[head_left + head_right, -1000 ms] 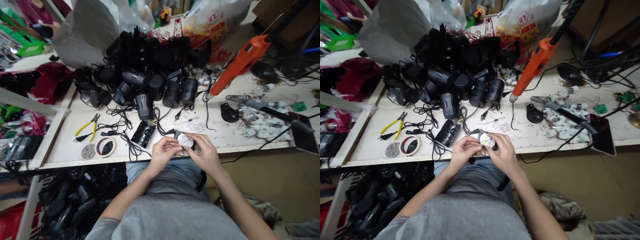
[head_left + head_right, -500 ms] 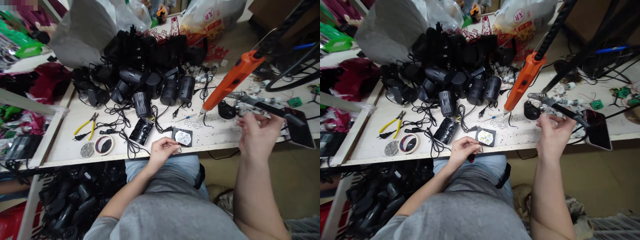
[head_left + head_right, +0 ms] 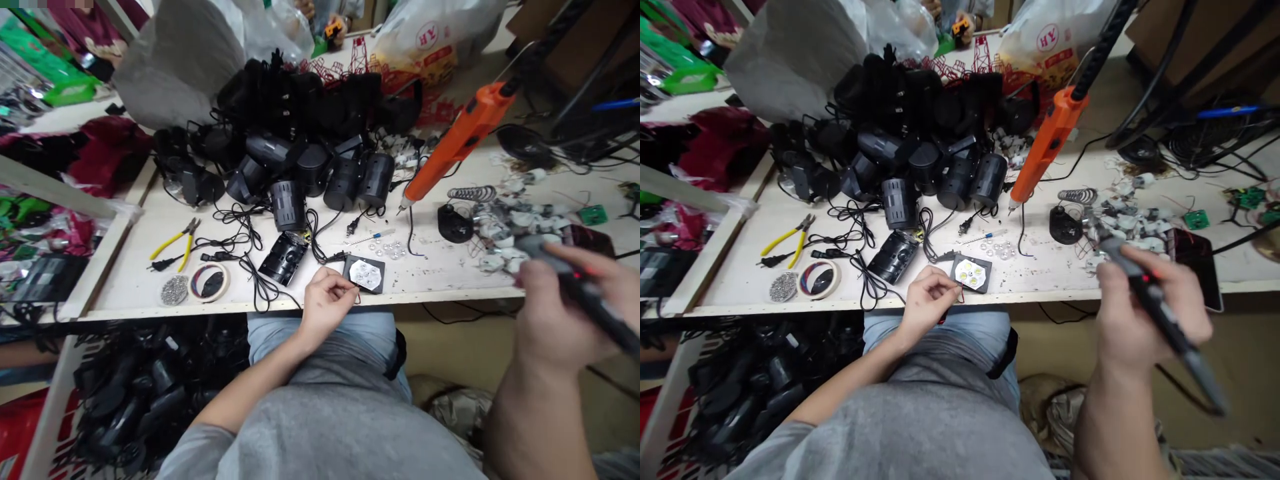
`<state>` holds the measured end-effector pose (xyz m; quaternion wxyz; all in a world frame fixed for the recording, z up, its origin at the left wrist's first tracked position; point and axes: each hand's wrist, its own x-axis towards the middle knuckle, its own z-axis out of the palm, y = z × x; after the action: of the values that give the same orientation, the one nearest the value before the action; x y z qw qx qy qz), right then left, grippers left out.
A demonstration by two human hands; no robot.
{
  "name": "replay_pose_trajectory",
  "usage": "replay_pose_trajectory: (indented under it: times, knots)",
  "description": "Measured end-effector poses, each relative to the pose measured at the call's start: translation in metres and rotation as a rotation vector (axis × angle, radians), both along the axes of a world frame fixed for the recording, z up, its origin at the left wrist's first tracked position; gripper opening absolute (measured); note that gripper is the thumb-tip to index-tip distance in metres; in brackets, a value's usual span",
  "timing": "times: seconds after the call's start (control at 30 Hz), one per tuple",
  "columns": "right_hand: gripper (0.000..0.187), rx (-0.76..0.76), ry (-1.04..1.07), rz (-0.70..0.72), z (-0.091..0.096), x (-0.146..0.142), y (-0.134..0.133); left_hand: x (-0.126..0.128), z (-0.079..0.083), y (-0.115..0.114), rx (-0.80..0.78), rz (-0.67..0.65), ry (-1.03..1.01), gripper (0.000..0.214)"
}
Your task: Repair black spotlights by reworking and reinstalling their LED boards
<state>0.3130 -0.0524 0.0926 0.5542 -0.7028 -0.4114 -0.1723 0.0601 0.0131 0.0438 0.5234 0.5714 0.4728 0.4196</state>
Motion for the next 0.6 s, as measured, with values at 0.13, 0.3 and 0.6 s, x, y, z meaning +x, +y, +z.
replay_pose_trajectory:
  times: [0.13, 0.3, 0.6]
  knots:
    - [0.041, -0.009, -0.075, 0.232, -0.004, -0.042, -0.045, 0.005, -0.004, -0.003, 0.135, 0.043, 0.059, 0.009]
    - [0.045, -0.167, -0.176, 0.537, -0.017, -0.064, -0.073, 0.008, -0.003, -0.007, 0.263, 0.064, 0.164, 0.008]
    - [0.013, -0.252, -0.227, 0.228, -0.033, -0.025, -0.047, 0.002, -0.003, -0.004, 0.471, 0.023, 0.254, 0.008]
